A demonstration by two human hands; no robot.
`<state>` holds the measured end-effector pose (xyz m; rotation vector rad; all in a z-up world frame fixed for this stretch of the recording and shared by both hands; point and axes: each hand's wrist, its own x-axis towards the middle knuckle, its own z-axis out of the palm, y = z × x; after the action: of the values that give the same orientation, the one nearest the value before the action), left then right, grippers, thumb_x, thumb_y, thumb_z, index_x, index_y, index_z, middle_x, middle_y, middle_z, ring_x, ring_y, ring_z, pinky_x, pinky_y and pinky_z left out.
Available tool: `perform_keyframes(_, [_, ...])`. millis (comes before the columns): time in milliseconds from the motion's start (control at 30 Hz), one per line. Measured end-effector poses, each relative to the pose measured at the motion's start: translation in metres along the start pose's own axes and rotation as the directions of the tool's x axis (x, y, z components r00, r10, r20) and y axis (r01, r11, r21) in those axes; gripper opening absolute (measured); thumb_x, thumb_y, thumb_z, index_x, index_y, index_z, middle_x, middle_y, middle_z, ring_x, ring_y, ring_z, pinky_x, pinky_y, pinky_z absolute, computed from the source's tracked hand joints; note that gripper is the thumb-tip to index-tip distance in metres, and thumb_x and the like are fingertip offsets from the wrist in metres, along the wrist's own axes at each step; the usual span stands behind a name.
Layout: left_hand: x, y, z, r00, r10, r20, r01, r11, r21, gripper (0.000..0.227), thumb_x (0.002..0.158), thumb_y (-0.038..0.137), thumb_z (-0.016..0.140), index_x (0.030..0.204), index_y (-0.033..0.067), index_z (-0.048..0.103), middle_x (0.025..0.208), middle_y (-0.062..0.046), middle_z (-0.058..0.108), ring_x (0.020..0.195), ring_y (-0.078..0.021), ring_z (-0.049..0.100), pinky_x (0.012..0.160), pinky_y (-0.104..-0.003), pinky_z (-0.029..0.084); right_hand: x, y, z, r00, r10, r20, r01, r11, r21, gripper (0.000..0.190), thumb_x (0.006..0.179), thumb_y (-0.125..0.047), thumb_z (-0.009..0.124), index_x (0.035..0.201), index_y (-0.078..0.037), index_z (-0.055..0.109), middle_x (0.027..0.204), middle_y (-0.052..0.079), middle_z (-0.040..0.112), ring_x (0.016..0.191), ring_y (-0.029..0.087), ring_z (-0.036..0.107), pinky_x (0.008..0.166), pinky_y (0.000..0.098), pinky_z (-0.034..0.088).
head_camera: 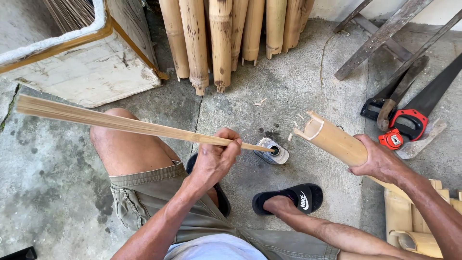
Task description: Applying adhesive to bamboo components using a thin stick as an applicator.
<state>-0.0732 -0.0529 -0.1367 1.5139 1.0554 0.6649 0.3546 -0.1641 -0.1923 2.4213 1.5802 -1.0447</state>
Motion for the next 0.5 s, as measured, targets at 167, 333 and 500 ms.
perform_keyframes(167, [0.004, -0.023, -0.013, 0.993, -0.049, -0.103, 0.025, 0.974, -0.224, 0.013, 0.099, 0.010, 0.061, 0.098, -0.0014, 0.067, 0.072, -0.006, 0.069, 0.057, -0.0076, 0.061, 0.047, -0.023, 0.051, 0.003, 0.008, 0.005, 1.000, -0.019, -0.003, 0.019, 0.999, 0.037, 0.097, 0.057, -0.030, 0.097, 0.139, -0.015, 0.047, 0.110, 0.015, 0.072, 0.105, 0.028, 0.070, 0.092, 0.0433, 0.054])
perform_keyframes(333, [-0.004, 0.013, -0.040, 0.975, -0.105, -0.195, 0.048, 0.959, -0.278, 0.012, 0.096, 0.007, 0.062, 0.096, -0.0032, 0.069, 0.073, -0.010, 0.071, 0.055, -0.0116, 0.064, 0.047, -0.024, 0.053, 0.003, 0.006, 0.004, 1.000, -0.001, 0.005, 0.000, 1.000, 0.032, 0.096, 0.058, -0.029, 0.095, 0.140, -0.015, 0.046, 0.110, 0.016, 0.072, 0.105, 0.029, 0.071, 0.093, 0.0436, 0.055])
perform_keyframes(500, [-0.005, 0.045, -0.039, 0.971, 0.082, -0.224, -0.156, 0.928, -0.339, 0.012, 0.101, 0.007, 0.061, 0.098, -0.0026, 0.068, 0.077, -0.010, 0.072, 0.061, -0.0118, 0.067, 0.053, -0.024, 0.057, 0.004, 0.003, 0.005, 1.000, -0.027, 0.001, 0.027, 1.000, -0.009, 0.099, 0.058, -0.029, 0.097, 0.140, -0.015, 0.045, 0.114, 0.016, 0.070, 0.106, 0.030, 0.069, 0.092, 0.0440, 0.054])
